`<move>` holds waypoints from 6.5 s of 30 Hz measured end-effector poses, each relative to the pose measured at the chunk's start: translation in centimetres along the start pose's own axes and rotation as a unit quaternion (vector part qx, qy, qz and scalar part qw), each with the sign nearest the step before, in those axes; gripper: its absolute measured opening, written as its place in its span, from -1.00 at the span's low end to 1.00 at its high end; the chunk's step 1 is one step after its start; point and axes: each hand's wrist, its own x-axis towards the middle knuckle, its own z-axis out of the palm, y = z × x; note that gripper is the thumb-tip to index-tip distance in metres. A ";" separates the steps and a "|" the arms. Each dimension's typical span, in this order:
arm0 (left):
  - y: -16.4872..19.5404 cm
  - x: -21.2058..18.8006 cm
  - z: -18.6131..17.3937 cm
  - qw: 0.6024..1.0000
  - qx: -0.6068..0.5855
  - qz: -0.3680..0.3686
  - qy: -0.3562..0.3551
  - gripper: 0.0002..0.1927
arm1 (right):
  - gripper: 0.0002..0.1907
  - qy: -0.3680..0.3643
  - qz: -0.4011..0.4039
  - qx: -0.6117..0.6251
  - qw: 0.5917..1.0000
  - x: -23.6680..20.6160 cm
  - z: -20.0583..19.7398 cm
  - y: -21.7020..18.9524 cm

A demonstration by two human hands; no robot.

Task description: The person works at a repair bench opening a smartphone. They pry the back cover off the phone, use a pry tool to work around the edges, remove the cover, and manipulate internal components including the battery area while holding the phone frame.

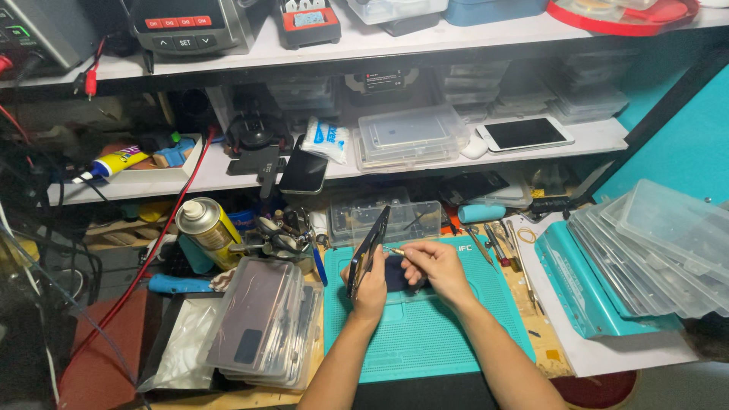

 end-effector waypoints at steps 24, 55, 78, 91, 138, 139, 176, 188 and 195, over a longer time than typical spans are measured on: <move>-1.8 0.0 -0.5 0.997 -0.053 -0.061 0.009 -0.89 | -0.87 0.024 -0.213 -0.126 0.969 -2.0 1.5 -1.9; -1.0 1.0 -1.4 0.963 -0.244 -0.096 0.054 -0.73 | -0.92 0.097 -0.299 -0.096 0.944 -1.2 0.7 -2.9; -0.8 0.9 -2.1 0.926 -0.323 -0.151 -0.123 -0.68 | -0.76 0.026 -0.030 0.020 0.999 0.6 -0.7 0.9; -1.1 -1.0 0.3 0.935 -0.257 -0.184 -0.159 -0.78 | -0.64 0.141 -0.145 0.011 0.979 -0.2 0.4 0.3; 0.6 0.6 -1.7 0.986 0.014 0.144 -0.088 -0.67 | -0.70 -0.017 0.138 0.107 0.984 -0.9 0.3 -1.6; 1.1 1.0 -1.7 0.980 0.035 0.174 -0.087 -0.67 | -0.68 -0.024 0.156 0.130 0.979 -0.8 0.0 -1.5; 0.5 0.6 0.0 0.998 0.026 0.061 -0.017 -0.84 | -0.68 -0.010 0.015 -0.003 1.000 0.3 0.3 -0.5; 0.2 0.1 -0.1 0.998 0.037 -0.004 -0.044 -0.79 | -0.72 -0.016 -0.050 -0.008 0.999 -0.2 -0.1 -0.5; -0.9 -0.2 0.0 0.999 0.014 0.022 -0.038 -0.76 | -0.76 0.007 -0.005 0.001 1.000 -0.1 0.1 -0.1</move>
